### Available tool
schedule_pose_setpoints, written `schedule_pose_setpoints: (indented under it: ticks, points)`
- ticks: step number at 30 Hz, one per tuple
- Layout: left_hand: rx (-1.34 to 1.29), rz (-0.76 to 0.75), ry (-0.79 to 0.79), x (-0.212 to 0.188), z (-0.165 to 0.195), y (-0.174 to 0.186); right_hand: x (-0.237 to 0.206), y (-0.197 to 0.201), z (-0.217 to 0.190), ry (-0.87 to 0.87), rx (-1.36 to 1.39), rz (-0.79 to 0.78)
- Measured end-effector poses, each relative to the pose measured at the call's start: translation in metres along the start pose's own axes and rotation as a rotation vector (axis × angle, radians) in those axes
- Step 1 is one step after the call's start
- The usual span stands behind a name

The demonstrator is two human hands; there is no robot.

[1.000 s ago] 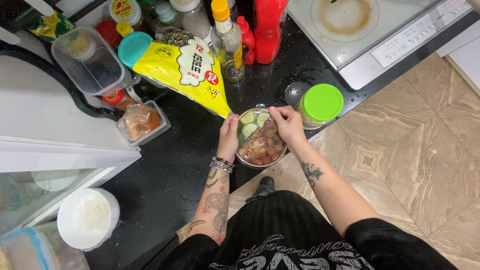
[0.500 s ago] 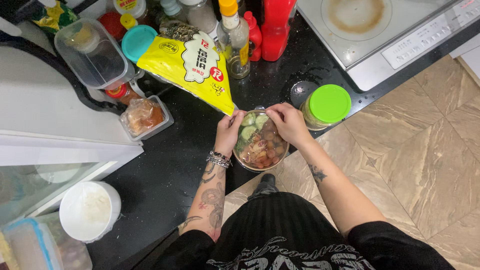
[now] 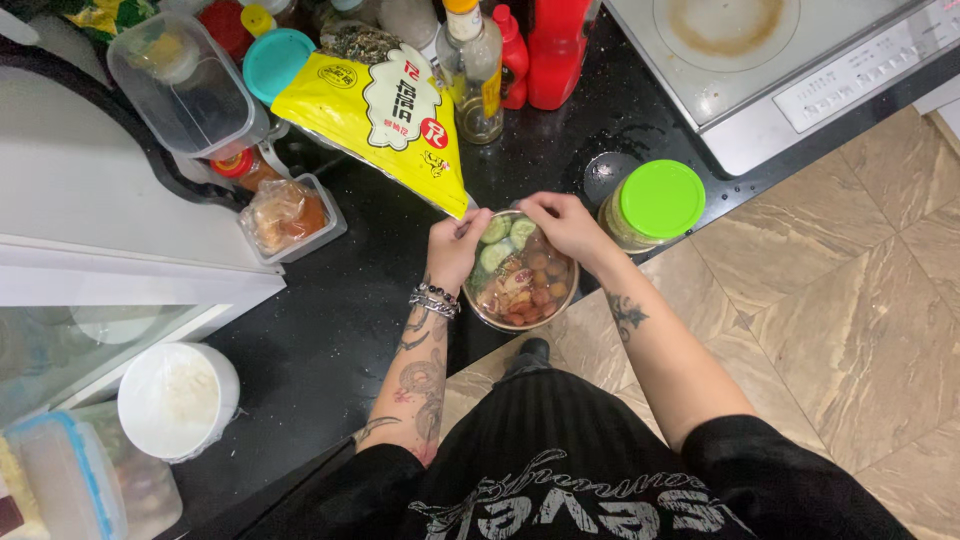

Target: The person transfers fried food items from a strainer into a bowl using chopsticks, then retrieves a plastic lid to cover the bowl. They sprinkle seasoning from a jar onto the food, place the lid on the bowl, and carry both the bowl and the jar to a dining table where they arrange them next to a container of sushi.

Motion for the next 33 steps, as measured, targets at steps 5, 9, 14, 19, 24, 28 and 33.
schedule_pose_setpoints:
  ticks: [5, 9, 14, 19, 24, 28, 33]
  points:
    - [-0.066, -0.040, 0.025, 0.003, 0.000, 0.001, 0.014, -0.009, -0.008, -0.146, -0.053, -0.085]
    - [0.004, -0.047, -0.047, 0.002, 0.008, 0.002, 0.023, -0.016, -0.026, 0.042, -0.050, -0.170]
    - [0.114, 0.062, -0.100, -0.008, 0.017, 0.009, 0.029, -0.023, -0.044, 0.310, -0.197, -0.261]
    - [0.254, 0.130, -0.113, -0.014, 0.030, 0.008, 0.030, -0.026, -0.051, 0.408, -0.206, -0.280]
    - [0.372, 0.060, -0.083, -0.022, 0.039, 0.012, 0.032, -0.028, -0.045, 0.334, -0.219, -0.343]
    - [0.142, -0.066, -0.024, -0.024, 0.034, 0.016, 0.031, -0.030, -0.042, 0.290, -0.160, -0.375]
    - [0.321, -0.042, -0.002, -0.019, 0.028, 0.022, 0.034, -0.031, -0.028, 0.157, -0.173, -0.398]
Point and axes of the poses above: each hand's wrist, its own x-axis towards the middle knuckle, its own y-axis out of the back of the hand, z = x × y, the point moved 8 cm from there along x, towards the middle knuckle, and after that the axes turned 13 degrees about -x, right-handed, at the moved point
